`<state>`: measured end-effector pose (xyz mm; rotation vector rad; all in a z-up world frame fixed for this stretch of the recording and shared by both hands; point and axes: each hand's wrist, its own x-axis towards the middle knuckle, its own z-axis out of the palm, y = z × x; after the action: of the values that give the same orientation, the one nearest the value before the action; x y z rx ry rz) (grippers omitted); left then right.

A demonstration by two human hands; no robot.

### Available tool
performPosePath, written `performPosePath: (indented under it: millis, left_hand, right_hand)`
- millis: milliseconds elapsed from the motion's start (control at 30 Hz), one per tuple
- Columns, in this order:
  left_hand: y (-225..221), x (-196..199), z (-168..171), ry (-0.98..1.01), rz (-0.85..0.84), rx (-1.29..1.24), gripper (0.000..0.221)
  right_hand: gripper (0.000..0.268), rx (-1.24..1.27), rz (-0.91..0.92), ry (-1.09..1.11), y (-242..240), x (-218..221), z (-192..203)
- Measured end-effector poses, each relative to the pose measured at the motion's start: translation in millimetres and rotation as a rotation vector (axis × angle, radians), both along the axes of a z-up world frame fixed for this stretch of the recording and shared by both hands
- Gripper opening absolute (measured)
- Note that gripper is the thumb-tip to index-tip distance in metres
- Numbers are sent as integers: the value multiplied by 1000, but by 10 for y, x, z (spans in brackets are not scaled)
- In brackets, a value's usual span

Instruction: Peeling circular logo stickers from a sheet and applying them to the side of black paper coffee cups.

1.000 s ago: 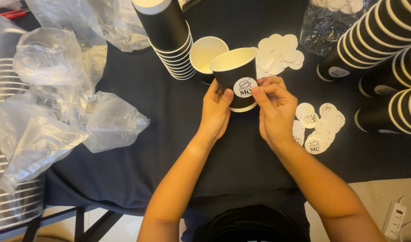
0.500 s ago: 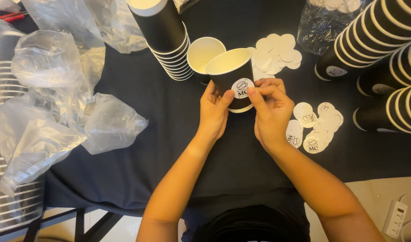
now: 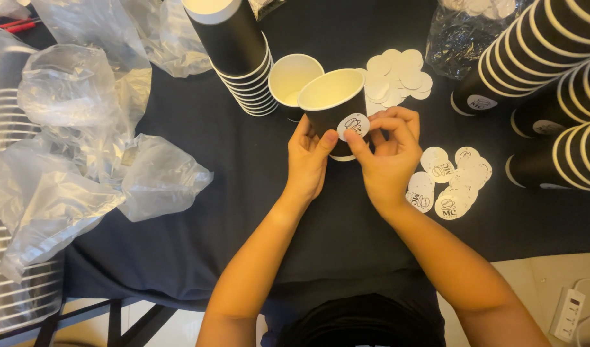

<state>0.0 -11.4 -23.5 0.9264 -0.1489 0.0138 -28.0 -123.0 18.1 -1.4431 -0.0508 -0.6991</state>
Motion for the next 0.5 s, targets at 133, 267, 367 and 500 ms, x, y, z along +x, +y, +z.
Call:
performPosePath:
  millis: [133,267,367,500]
  left_hand:
    - [27,-10,56,4,-14,-2,63]
    - [53,-7,136,28,-27,-7,60]
    - [44,-14,86,56,-66,-60,61]
    - [71,-2,73,18,-166,-142,58]
  right_hand:
    - [46,-10,10,1,21,15,0]
    - [55,1,44,107,31,31,21]
    - [81,9,68,104,-3,51,10]
    - [94,47,164,99,-80,66,-7]
